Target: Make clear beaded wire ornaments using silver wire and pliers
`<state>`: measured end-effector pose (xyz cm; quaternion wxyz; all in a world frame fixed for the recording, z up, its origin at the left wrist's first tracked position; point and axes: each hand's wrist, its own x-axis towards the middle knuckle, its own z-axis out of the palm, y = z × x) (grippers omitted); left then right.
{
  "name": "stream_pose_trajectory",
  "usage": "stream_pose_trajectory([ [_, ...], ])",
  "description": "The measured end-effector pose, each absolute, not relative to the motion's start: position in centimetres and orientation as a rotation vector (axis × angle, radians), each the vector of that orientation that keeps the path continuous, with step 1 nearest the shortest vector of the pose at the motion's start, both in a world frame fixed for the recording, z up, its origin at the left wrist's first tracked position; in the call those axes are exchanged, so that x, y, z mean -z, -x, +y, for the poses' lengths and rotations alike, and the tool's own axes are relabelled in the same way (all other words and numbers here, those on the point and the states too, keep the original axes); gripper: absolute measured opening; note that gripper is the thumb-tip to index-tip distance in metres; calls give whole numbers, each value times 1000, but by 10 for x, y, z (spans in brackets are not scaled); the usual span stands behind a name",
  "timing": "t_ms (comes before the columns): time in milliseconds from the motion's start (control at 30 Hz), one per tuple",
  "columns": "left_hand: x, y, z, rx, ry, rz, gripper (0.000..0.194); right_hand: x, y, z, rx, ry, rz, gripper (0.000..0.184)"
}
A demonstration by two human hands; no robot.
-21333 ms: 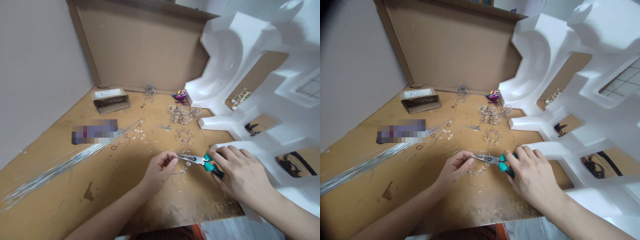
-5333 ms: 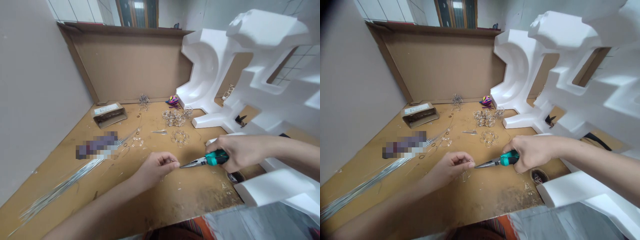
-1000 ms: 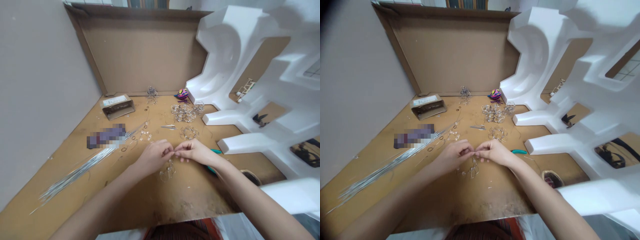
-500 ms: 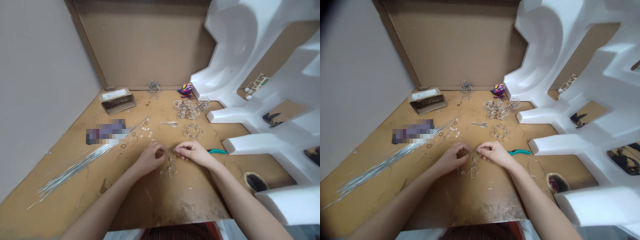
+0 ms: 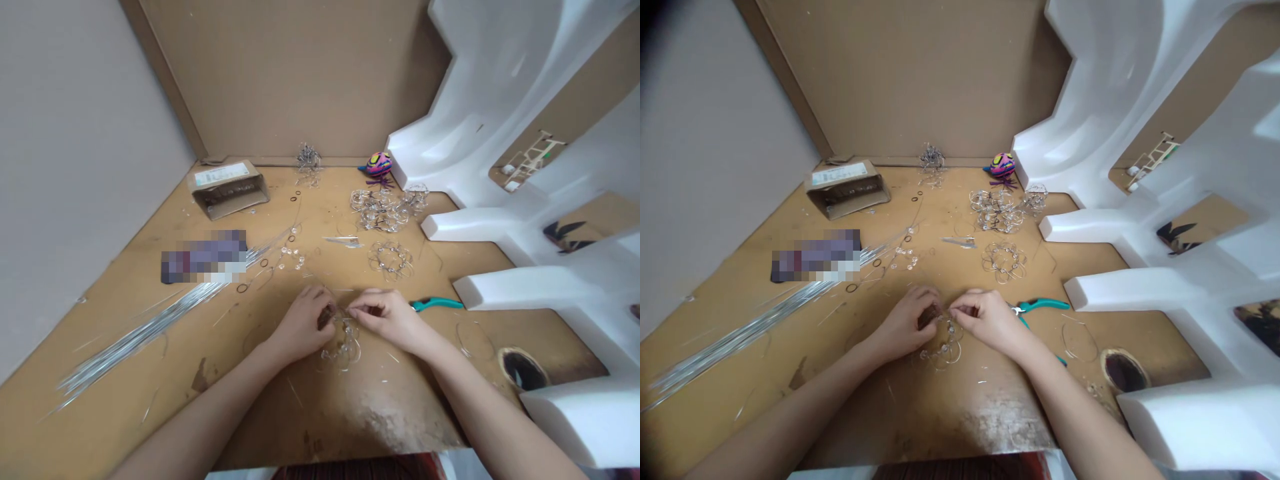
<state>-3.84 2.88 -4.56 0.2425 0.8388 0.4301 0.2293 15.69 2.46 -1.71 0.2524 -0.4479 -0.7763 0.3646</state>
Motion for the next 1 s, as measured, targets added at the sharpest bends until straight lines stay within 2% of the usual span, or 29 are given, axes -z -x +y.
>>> stream_pose_trajectory([
  [133, 41, 38, 25, -613, -2302, 1160, 20, 14, -157, 21, -944, 1235, -2165, 17],
  [367, 44, 34, 25, -620, -2314, 1175, 9, 8, -159, 20, -977, 1227, -2158, 17],
  [733, 44, 33, 26, -589, -2361, 1140, 12, 7, -163, 20, -978, 1213, -2147, 16],
  [1000, 43, 36, 24, -671, -2145, 1129, 16, 6, -166, 21, -912, 1240, -2226, 16],
])
